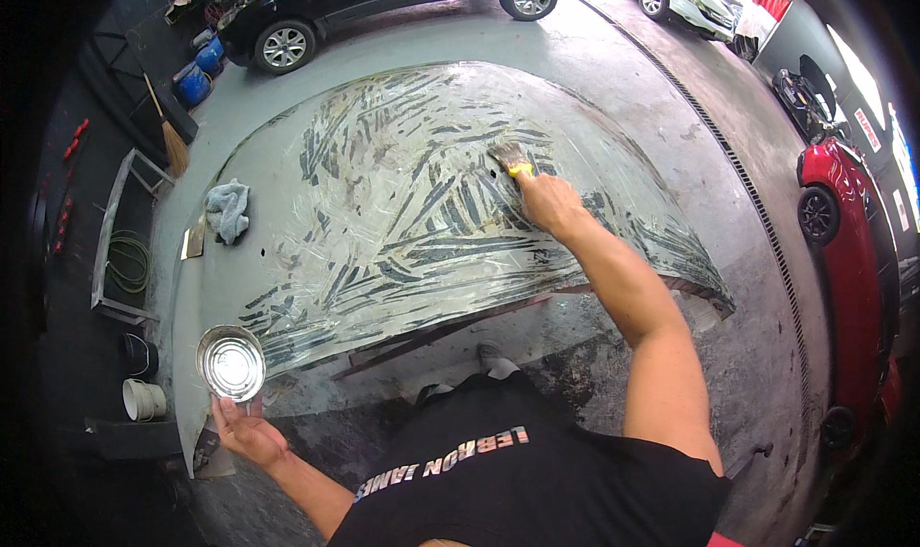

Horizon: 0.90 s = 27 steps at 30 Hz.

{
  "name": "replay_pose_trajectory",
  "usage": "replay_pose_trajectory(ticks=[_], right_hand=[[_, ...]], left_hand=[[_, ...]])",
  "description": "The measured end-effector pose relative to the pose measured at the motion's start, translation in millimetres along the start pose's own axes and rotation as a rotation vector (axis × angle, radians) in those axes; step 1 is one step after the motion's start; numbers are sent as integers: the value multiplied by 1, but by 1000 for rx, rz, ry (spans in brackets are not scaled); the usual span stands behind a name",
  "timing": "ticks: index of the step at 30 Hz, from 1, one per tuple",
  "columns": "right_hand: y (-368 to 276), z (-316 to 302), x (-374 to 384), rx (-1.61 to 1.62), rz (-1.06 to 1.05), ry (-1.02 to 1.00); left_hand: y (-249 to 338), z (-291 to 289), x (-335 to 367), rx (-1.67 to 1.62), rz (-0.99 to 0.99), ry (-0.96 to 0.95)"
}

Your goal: The person uses a yellow-handled brush to apply a white substance from a small metal can onto a large curved car hood resting on a stand. They repeatedly dip the brush into the can and spread the substance across the surface in broad strokes.

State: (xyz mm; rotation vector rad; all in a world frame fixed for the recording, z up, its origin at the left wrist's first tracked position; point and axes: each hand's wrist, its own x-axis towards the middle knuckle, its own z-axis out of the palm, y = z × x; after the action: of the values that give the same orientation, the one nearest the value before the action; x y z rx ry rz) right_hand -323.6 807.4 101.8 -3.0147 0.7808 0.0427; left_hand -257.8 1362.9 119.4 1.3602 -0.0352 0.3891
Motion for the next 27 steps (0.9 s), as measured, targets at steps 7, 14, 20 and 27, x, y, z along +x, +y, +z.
replay_pose_trajectory(ticks=[7, 14, 20, 27], right_hand=[[43, -79, 20, 202, 13, -1], [62, -62, 40, 1048, 251, 39], [27, -50, 4, 1246, 85, 201], [18, -27, -48, 1474, -173, 261]], left_hand=[[-6, 14, -11, -103, -6, -39], [5, 26, -14, -203, -73, -61], [-13, 132, 18, -151, -301, -327], [-27, 306, 31, -73, -335, -811]])
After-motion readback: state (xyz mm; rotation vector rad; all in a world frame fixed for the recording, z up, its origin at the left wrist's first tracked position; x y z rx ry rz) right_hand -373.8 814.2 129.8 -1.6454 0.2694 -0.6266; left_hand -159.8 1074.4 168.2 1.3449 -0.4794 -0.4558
